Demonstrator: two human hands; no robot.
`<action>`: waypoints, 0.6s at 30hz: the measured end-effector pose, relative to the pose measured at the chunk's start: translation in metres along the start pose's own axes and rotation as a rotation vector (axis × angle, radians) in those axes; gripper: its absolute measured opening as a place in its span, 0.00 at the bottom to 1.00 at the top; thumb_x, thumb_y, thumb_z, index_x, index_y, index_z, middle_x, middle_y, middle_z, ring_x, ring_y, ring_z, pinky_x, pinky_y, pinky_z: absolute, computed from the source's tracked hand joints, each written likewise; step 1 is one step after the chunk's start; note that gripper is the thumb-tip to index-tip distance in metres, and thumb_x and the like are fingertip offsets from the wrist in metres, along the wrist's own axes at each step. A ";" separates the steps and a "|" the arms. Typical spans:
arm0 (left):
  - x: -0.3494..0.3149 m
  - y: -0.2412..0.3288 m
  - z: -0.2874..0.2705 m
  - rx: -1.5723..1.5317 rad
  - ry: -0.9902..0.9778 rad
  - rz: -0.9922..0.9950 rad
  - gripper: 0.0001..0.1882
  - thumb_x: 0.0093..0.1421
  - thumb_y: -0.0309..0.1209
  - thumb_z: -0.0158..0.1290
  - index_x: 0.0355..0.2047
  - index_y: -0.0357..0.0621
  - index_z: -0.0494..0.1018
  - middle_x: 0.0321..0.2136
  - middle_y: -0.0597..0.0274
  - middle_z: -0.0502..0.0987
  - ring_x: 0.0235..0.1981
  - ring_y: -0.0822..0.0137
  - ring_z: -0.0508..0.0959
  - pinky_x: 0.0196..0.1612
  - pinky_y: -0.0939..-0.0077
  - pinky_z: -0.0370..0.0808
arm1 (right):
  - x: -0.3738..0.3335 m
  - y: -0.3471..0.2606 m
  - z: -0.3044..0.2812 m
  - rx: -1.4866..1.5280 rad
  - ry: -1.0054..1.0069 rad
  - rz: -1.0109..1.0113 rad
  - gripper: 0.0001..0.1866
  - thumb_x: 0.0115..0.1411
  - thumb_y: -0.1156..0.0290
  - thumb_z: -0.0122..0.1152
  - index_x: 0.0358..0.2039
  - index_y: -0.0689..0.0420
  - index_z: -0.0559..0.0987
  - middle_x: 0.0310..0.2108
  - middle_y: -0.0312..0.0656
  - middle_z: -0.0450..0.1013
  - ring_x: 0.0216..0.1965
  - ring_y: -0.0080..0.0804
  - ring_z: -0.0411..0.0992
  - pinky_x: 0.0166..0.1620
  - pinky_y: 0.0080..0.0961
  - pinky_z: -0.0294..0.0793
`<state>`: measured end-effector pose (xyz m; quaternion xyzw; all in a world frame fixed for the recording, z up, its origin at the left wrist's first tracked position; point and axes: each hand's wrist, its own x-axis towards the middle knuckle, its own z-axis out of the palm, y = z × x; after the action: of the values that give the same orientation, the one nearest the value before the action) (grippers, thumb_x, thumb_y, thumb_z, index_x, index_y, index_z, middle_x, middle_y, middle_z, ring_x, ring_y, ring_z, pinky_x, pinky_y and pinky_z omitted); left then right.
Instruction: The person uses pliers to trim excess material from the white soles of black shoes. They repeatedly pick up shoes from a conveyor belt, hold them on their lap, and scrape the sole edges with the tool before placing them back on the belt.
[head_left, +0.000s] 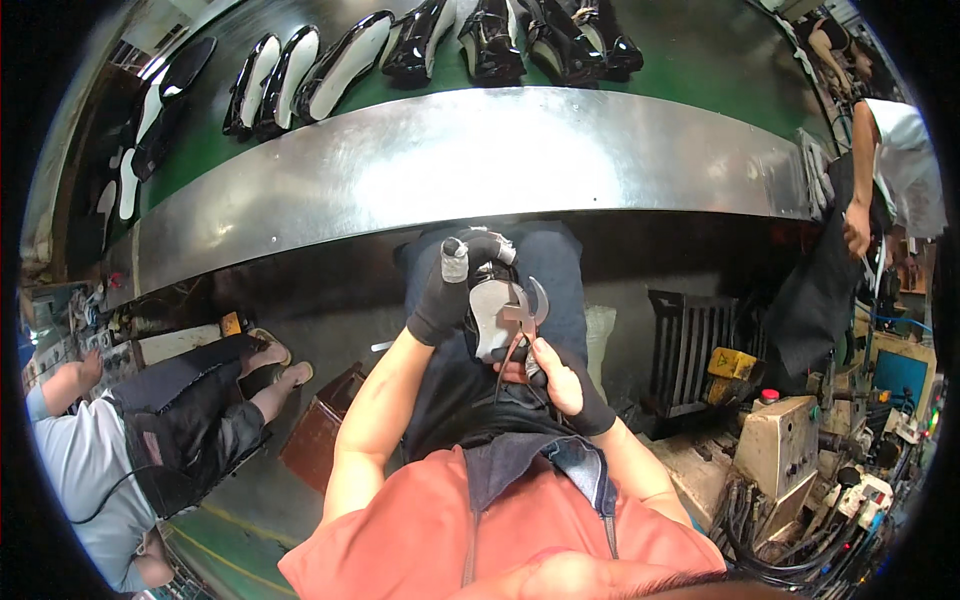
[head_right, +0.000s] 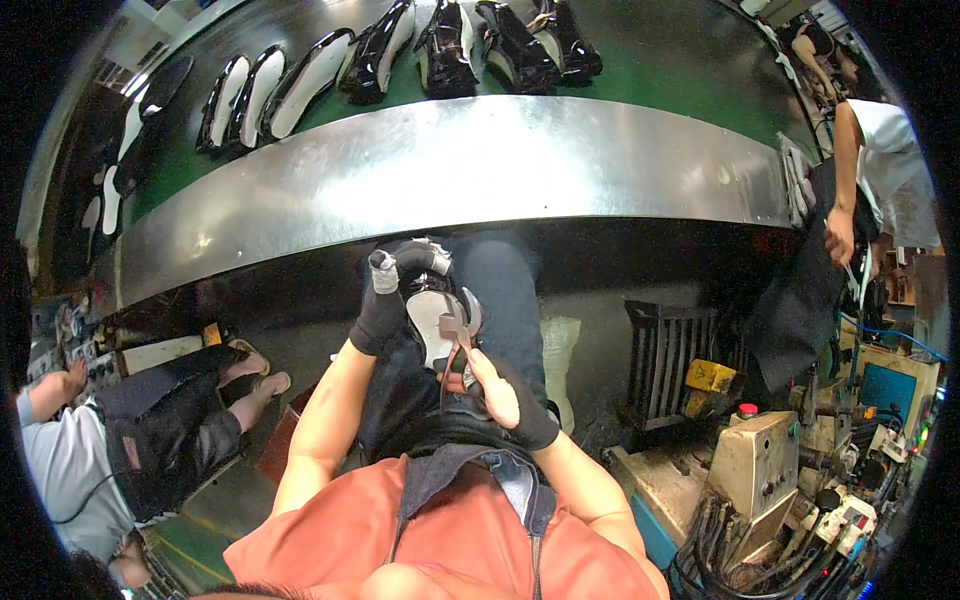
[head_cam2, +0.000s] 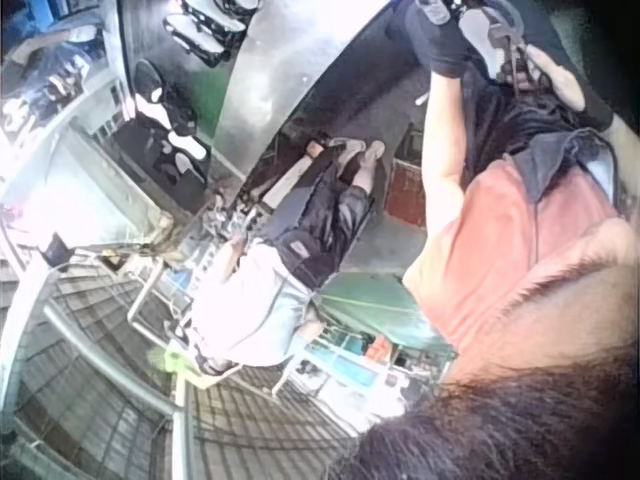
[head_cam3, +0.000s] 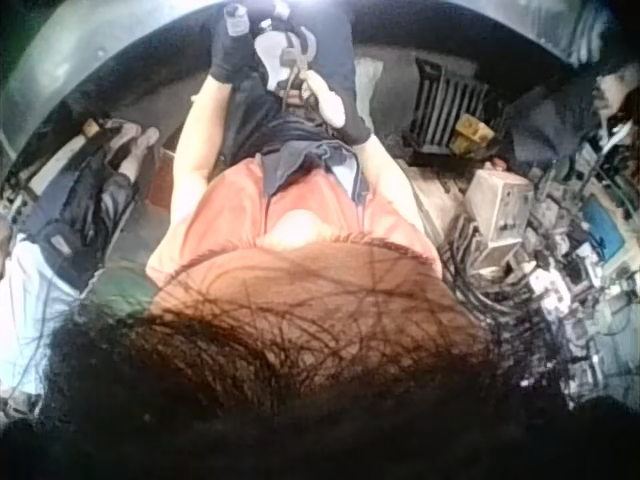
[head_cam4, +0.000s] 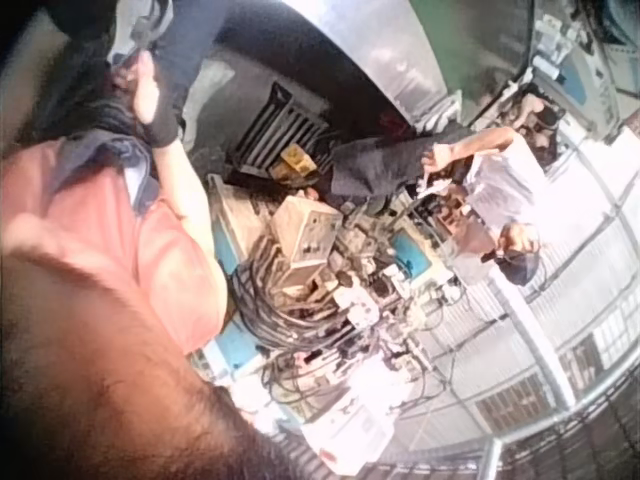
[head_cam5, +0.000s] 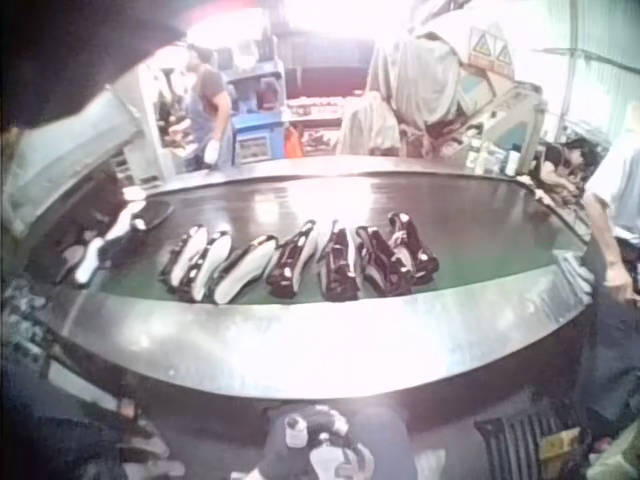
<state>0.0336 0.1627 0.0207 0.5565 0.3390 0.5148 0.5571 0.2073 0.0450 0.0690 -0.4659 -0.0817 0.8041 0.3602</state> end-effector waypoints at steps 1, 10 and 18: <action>-0.001 0.001 0.001 0.029 0.011 0.012 0.39 0.66 0.60 0.29 0.32 0.36 0.77 0.36 0.55 0.76 0.42 0.59 0.74 0.49 0.64 0.68 | 0.001 0.004 -0.001 -0.002 -0.008 0.001 0.27 0.71 0.55 0.37 0.40 0.65 0.79 0.33 0.39 0.75 0.33 0.23 0.69 0.41 0.21 0.68; -0.023 0.007 0.002 -0.019 0.080 0.008 0.33 0.67 0.56 0.31 0.34 0.39 0.75 0.35 0.58 0.76 0.42 0.61 0.73 0.55 0.64 0.63 | 0.011 0.024 -0.019 -0.386 -0.178 -0.045 0.31 0.71 0.49 0.30 0.50 0.67 0.69 0.44 0.55 0.74 0.45 0.38 0.75 0.51 0.30 0.73; -0.021 0.014 -0.001 -0.083 0.112 -0.029 0.27 0.68 0.52 0.35 0.35 0.41 0.73 0.34 0.60 0.75 0.41 0.65 0.72 0.52 0.66 0.65 | 0.022 -0.005 -0.028 -0.138 -0.504 0.238 0.29 0.71 0.51 0.33 0.44 0.66 0.73 0.31 0.56 0.77 0.39 0.47 0.78 0.46 0.36 0.77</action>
<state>0.0245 0.1410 0.0297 0.4981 0.3562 0.5507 0.5673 0.2254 0.0571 0.0407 -0.2813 -0.1681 0.9236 0.1990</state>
